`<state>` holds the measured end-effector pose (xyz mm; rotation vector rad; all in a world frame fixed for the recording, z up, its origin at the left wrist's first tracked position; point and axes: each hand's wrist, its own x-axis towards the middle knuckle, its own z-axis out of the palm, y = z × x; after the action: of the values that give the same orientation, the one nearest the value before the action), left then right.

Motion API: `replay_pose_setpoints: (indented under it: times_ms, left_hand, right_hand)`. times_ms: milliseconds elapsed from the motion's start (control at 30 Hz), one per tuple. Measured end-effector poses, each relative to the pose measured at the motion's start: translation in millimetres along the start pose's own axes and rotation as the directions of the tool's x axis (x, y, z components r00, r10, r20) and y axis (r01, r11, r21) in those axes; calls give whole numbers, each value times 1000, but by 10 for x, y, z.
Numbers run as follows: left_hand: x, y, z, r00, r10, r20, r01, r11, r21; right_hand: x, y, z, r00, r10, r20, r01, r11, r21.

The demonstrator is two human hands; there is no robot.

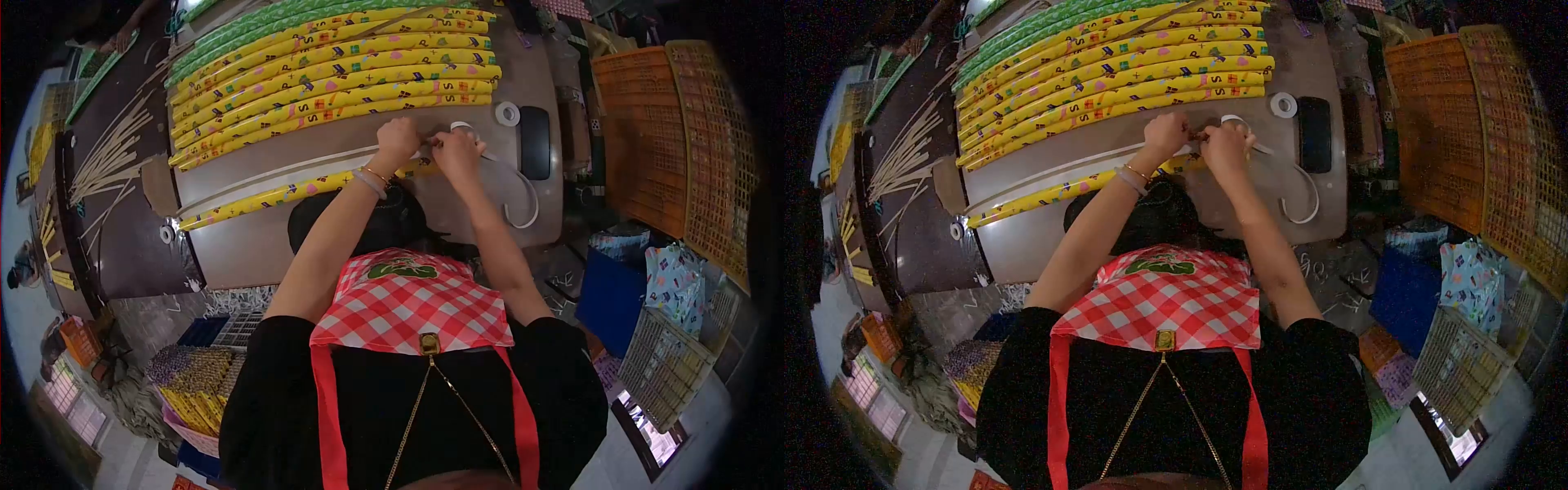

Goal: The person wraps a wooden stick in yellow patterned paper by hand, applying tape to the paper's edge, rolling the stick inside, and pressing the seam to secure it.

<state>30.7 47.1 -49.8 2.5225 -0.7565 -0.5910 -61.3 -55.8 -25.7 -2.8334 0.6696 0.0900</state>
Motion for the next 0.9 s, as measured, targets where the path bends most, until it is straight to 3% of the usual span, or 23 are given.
replay_pose_setpoints:
  times_ms: [433, 633, 700, 833, 900]
  left_hand:
    - [5, 31, 6, 1000, -10, -19, 11, 1000, 23]
    - [-13, 5, -15, 1000, 11, -19, -11, 1000, 10]
    - [-25, -2, -3, 998, 48, -42, -49, 999, -16]
    - [-61, 16, -28, 999, 19, -50, -19, 1000, -13]
    - [-80, 38, -65, 998, 31, -56, -33, 999, -22]
  right_hand:
    - [33, 61, -40, 995, 61, 76, -65, 996, 61]
    - [15, 38, -202, 954, 134, 268, -145, 989, 24]
    - [-59, 117, -170, 997, 42, 67, -47, 996, 77]
    - [-59, 230, -226, 999, -17, -34, 18, 1000, 20]
    - [-9, 307, -192, 997, -16, -69, 9, 996, -93]
